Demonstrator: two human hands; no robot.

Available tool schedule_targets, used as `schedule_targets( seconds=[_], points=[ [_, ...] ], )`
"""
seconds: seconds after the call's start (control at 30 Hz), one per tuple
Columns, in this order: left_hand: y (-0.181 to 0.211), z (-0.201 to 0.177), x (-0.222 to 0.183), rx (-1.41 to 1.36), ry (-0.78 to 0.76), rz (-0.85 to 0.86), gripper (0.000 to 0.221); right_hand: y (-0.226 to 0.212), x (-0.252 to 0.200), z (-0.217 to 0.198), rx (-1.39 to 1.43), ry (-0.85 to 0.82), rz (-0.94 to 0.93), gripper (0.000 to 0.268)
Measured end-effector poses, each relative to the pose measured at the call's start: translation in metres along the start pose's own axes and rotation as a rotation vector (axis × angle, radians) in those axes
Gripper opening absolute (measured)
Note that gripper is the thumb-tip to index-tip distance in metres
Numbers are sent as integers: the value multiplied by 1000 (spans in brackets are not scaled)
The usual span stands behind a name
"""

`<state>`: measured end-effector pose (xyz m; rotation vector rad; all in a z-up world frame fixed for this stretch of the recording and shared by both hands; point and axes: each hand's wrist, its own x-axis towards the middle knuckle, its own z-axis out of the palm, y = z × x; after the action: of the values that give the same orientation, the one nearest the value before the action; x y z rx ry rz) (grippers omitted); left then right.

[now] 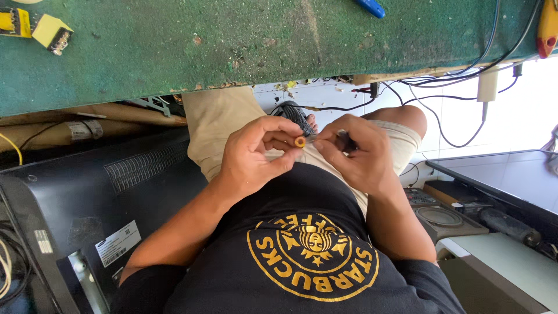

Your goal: The person works on a small electronic component, using pliers to manipulate a wire and a small orange part, while seated at a workbench covered in tools and parts.

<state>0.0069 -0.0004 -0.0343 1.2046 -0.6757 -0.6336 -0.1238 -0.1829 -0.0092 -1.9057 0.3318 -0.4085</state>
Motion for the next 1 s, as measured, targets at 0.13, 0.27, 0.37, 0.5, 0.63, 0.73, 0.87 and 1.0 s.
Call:
schedule_targets(
  seconds=[0.13, 0.27, 0.37, 0.5, 0.63, 0.73, 0.87, 1.0],
  points=[
    [8, 0, -2, 11, -7, -8, 38, -9, -1, -1, -119, 78, -156, 6],
    [16, -5, 5, 110, -12, 50, 35, -15, -2, -7, -282, 83, -319, 9],
    [18, -4, 4, 101, -39, 30, 34, -13, -4, -6, -290, 73, -364, 9],
    [15, 0, 0, -160, 5, -149, 44, -7, -6, -6, -345, 94, -470, 4],
    [19, -3, -1, -60, -3, -128, 44, -19, 2, -14, -395, 33, -554, 13],
    [19, -2, -1, 159, -33, -14, 43, -35, 8, -18, -525, -3, -656, 18],
    [24, 6, -1, 376, -70, 16, 50, -55, 20, -18, -631, -111, -728, 29],
    [24, 6, 1, 408, -82, -32, 51, -63, 27, -11, -658, -163, -750, 20]
  ],
)
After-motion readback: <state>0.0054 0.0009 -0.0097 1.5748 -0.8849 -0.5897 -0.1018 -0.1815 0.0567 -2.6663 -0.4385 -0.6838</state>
